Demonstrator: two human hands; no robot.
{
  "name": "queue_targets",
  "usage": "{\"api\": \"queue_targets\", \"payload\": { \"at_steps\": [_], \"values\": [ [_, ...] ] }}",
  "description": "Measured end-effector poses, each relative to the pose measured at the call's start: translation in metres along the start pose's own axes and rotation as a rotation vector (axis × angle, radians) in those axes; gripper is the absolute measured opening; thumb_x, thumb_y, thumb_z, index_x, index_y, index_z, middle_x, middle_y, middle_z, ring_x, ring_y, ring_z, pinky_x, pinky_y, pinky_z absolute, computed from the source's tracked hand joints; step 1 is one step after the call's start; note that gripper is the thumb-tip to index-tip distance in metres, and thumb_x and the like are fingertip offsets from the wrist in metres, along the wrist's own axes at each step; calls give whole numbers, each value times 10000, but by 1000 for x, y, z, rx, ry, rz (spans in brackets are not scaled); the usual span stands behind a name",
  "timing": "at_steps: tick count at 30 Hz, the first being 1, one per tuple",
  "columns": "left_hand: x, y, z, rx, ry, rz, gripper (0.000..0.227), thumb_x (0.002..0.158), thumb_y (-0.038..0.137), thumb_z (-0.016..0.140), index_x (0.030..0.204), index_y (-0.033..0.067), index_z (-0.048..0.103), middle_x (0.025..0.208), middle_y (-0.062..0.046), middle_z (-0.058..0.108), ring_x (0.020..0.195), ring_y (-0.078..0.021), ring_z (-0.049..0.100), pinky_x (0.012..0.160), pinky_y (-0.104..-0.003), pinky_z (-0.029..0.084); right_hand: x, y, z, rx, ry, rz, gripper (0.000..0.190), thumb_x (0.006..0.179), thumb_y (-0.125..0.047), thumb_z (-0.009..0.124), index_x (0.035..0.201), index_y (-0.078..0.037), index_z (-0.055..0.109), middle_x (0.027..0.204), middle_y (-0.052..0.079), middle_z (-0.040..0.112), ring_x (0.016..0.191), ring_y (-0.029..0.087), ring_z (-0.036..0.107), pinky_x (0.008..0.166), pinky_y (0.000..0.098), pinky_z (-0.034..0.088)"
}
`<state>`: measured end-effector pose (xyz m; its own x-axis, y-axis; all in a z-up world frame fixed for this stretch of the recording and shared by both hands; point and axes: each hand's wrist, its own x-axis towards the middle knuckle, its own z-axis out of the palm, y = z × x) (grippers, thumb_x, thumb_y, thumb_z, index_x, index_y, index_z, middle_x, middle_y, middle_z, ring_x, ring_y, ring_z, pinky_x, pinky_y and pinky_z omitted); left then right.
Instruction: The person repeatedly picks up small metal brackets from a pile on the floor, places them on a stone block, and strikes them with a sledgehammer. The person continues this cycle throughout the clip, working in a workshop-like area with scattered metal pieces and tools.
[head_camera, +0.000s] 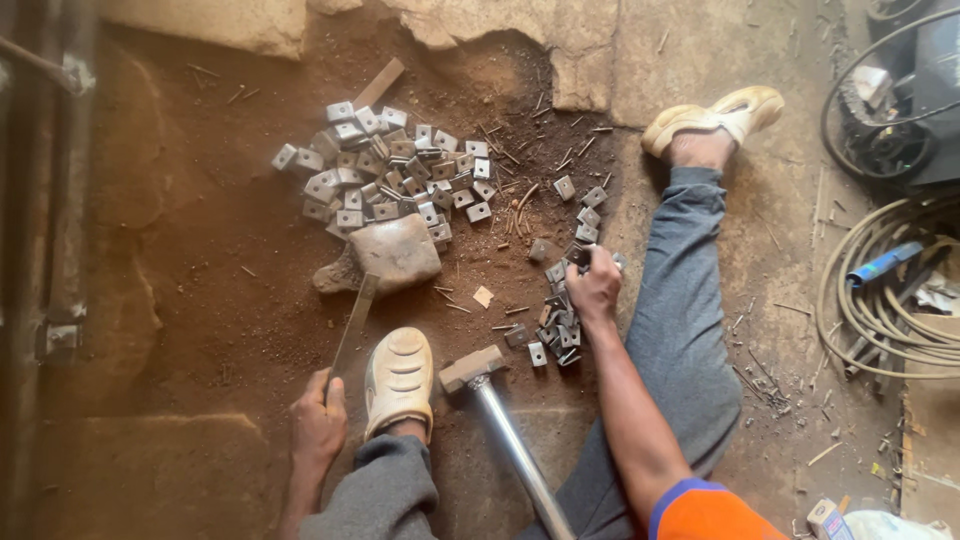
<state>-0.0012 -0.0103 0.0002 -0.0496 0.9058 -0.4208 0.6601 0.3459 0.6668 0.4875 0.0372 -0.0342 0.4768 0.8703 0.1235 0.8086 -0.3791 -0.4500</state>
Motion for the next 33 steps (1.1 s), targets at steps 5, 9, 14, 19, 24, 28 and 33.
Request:
{"api": "queue_targets", "payload": {
  "at_steps": [5, 9, 14, 19, 24, 28, 33],
  "values": [
    [2, 30, -21, -103, 9, 20, 345, 994, 322, 549, 1186, 89, 716, 968, -182, 769, 861, -357, 760, 742, -475, 590, -15, -37, -37, 513, -218, 227, 368, 788, -47, 795, 1142, -4, 704, 973, 105, 738, 812, 175, 709, 674, 303, 602],
    [3, 39, -30, -187, -95, -127, 328, 996, 339, 581, 1009, 50, 735, 832, -230, 746, 760, -410, 739, 688, -505, 566, -16, -72, -24, 1107, -402, 249, 378, 839, -29, 782, 1207, -18, 695, 1088, 85, 740, 981, 153, 703, 879, 285, 581],
    [5, 33, -37, -101, 27, 79, 302, 967, 353, 616, 973, 75, 735, 898, -232, 724, 852, -456, 701, 687, -506, 550, -7, -119, 12, 581, -539, 151, 353, 838, -79, 776, 1179, -58, 689, 1063, 83, 753, 989, 185, 717, 875, 309, 581],
    [36, 38, -40, 54, -30, -20, 381, 968, 444, 568, 974, 100, 733, 920, -237, 719, 877, -478, 683, 734, -547, 532, 11, -168, 65, 171, -585, -360, 241, 892, -95, 713, 1125, -38, 698, 1087, 128, 698, 968, 258, 683, 889, 386, 567],
    [67, 39, -41, 137, -122, -70, 433, 984, 483, 542, 960, 90, 722, 927, -254, 714, 893, -487, 672, 763, -567, 521, 19, -197, 109, 87, -613, -561, 224, 929, -77, 671, 1147, -49, 710, 1108, 157, 679, 982, 301, 645, 879, 425, 563],
    [85, 33, -32, 125, -168, -68, 452, 990, 483, 528, 947, 78, 725, 940, -242, 723, 891, -469, 682, 765, -555, 526, 22, -197, 125, 113, -657, -642, 263, 920, -36, 658, 1178, -43, 705, 1198, 190, 659, 1021, 308, 656, 888, 416, 589],
    [109, 23, -15, 124, -270, -52, 485, 1008, 490, 500, 924, 77, 740, 894, -213, 741, 831, -380, 725, 774, -511, 543, 25, -197, 131, 145, -616, -676, 330, 829, -84, 773, 1144, -16, 702, 1202, 180, 670, 1056, 301, 669, 921, 410, 601]
  ]
}}
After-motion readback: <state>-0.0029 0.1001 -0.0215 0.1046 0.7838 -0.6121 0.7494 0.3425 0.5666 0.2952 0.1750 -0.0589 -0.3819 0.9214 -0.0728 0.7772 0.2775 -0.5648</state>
